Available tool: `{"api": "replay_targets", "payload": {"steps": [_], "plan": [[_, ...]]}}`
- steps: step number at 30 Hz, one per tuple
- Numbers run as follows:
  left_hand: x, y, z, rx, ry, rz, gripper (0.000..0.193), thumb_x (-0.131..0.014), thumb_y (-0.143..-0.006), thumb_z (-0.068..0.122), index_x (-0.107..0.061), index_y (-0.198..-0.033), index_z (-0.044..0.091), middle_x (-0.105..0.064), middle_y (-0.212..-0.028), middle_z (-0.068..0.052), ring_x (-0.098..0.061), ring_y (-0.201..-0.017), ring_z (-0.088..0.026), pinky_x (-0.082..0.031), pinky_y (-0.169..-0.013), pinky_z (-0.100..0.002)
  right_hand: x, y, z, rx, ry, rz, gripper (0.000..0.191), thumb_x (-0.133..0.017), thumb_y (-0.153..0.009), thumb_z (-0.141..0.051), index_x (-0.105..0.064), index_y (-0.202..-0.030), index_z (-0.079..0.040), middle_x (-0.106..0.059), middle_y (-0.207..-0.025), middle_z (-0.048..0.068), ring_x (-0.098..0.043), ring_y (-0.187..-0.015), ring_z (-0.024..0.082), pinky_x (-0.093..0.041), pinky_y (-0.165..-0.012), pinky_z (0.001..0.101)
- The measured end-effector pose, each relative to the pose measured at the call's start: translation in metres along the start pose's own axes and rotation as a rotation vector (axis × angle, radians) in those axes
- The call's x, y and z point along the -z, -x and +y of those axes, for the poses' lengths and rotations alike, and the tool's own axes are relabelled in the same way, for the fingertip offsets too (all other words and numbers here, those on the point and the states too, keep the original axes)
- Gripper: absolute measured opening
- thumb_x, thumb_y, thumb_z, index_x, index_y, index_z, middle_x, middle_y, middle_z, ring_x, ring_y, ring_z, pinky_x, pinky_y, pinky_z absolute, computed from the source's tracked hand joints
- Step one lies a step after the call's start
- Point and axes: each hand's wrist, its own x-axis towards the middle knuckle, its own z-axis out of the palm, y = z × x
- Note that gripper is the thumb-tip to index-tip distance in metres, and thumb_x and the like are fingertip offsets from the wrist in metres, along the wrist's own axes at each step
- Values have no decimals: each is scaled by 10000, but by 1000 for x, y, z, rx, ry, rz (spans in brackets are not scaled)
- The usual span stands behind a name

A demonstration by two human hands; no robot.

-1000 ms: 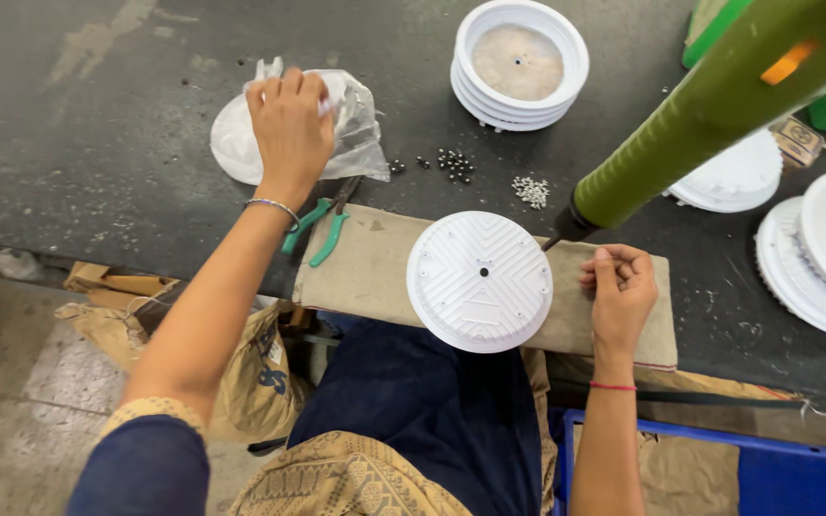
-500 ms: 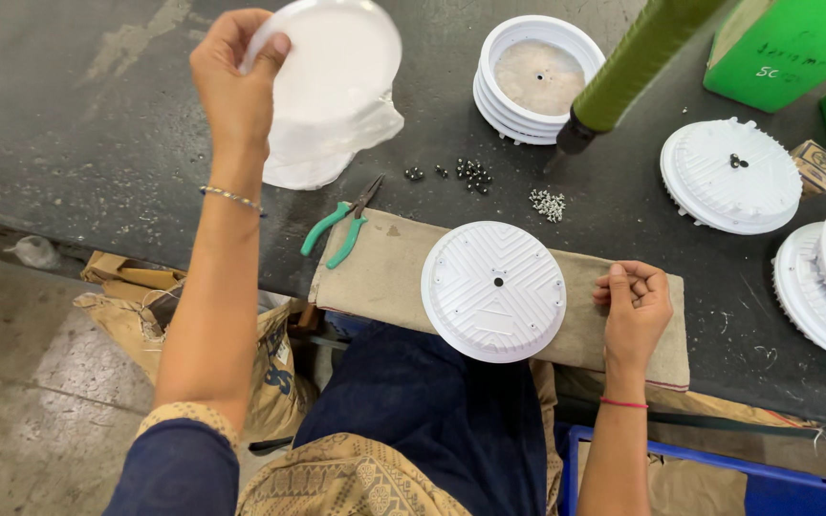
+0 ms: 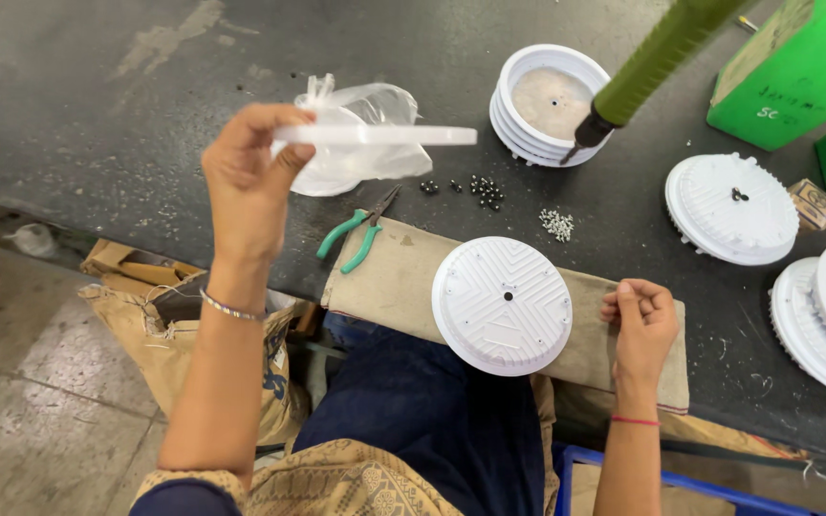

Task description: The person assembles white plastic light fixture components at a workbench. They place small black fasteners into pre-drilled holes on the fixture base, then use a green handheld tool to press or secure them. The person repeats this process for multiple units, stacking completed bases and retrieving new ones from a plastic bag.

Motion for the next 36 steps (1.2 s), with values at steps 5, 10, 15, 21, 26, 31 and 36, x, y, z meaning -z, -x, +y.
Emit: {"api": "replay_targets", "payload": {"steps": [5, 10, 15, 21, 26, 31, 36], "plan": [[-2, 39, 6, 147, 182, -18, 195, -737, -970, -30, -660, -1142, 22, -707, -1158, -77, -645, -1157, -177, -512, -1071, -335, -34, 29, -41, 42, 33, -48, 134, -638, -1060, -52, -594, -1182, -20, -671, -997, 79, -640, -832, 104, -554, -749, 252], [-22, 88, -4, 334, 349, -79, 156, -705, -972, -42, -657, -1110, 14, -696, -1098, -101, -654, -1146, -217, -522, -1051, -367, -67, 76, -84, 201, 53, -327, 428, -715, -907, 18, -542, -1298, -3, -645, -1226, 92, -639, -1126, 170, -553, -963, 307], [-38, 133, -9, 523, 396, -115, 158, -703, -935, -37, -654, -1074, 18, -714, -1084, -120, -671, -1121, -227, -534, -1029, -368, -54, 112, -97, 115, 68, -403, 382, -729, -875, 64, -605, -1233, 17, -676, -1208, 86, -650, -1134, 170, -529, -993, 296], [-37, 173, -19, 742, 352, -187, 215, -731, -885, -41, -692, -1094, -7, -770, -1080, -125, -693, -997, -166, -543, -915, -315, -16, 146, -80, -133, 109, -397, 222, -721, -862, 88, -730, -1078, 35, -743, -1025, 90, -668, -903, 132, -537, -799, 264], [-30, 185, -29, 757, 361, -191, 221, -737, -915, -54, -697, -1131, -24, -754, -1071, -122, -685, -986, -146, -542, -908, -300, -4, 151, -70, -75, 122, -492, 165, -752, -851, 66, -733, -1011, 30, -752, -1047, 91, -652, -891, 127, -509, -775, 262], [-27, 180, -30, 770, 336, -194, 218, -717, -909, -54, -689, -1121, -15, -767, -1083, -132, -708, -1009, -167, -559, -929, -318, -8, 149, -70, -84, 77, -493, 150, -750, -865, 62, -735, -1011, 29, -748, -1066, 101, -642, -899, 133, -502, -781, 261], [-30, 179, -26, 755, 354, -190, 204, -692, -918, -74, -681, -1110, -5, -764, -1111, -150, -716, -1060, -195, -559, -975, -341, -15, 147, -69, -68, 62, -495, 173, -728, -869, 82, -732, -1035, 33, -741, -1086, 112, -669, -936, 143, -530, -795, 248]]}}
